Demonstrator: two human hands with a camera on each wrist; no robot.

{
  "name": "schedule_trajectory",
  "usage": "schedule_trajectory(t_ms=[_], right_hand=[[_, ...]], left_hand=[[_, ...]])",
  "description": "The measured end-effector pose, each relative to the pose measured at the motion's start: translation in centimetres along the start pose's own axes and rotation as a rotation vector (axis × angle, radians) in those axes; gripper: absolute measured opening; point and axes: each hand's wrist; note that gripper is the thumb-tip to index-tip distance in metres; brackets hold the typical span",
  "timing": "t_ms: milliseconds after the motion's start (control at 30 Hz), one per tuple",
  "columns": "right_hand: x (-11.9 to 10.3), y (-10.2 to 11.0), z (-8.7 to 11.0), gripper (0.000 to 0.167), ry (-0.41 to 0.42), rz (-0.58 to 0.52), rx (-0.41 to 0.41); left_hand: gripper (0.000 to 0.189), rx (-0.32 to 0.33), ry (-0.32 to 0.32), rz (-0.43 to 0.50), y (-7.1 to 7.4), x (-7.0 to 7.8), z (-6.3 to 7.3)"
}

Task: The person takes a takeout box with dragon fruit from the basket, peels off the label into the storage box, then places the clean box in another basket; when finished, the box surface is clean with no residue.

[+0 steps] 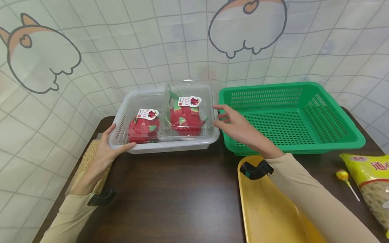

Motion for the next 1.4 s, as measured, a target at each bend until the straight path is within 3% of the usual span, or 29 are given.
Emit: schedule_trajectory(t_ms=[400, 667, 967, 1200, 1400], right_hand=[[-0.1, 0.6, -0.8, 0.059, -0.127, -0.271, -0.035], [-0.9, 0.4, -0.8, 0.057, -0.127, -0.338, 0.043], [-1.6, -0.4, -0.5, 0.06, -0.031, -0.254, 0.121], [-0.3, -0.6, -0.6, 0.062, -0.094, -0.266, 0.052], [-0.1, -1.2, -0.6, 0.067, -0.11, -0.187, -0.029]], left_hand=[[0.111, -0.008, 0.019, 0.019, 0.0, -0.2, -0.1], [0.109, -0.002, 0.0, 0.012, 0.0, 0.0, -0.3], [0.11, 0.001, 0.002, 0.024, -0.4, 0.1, -0.2], [0.109, 0.005, 0.0, 0.023, -0.3, 0.0, -0.1], [0.107, 0.017, 0.005, 0.018, -0.1, -0.2, 0.1]])
Point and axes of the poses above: each hand's wrist, its own z-axis away from the middle knuckle, its own y-axis out of the back of the hand, x = y × z, and after that the axes turned 13 degrees about x, right-handed
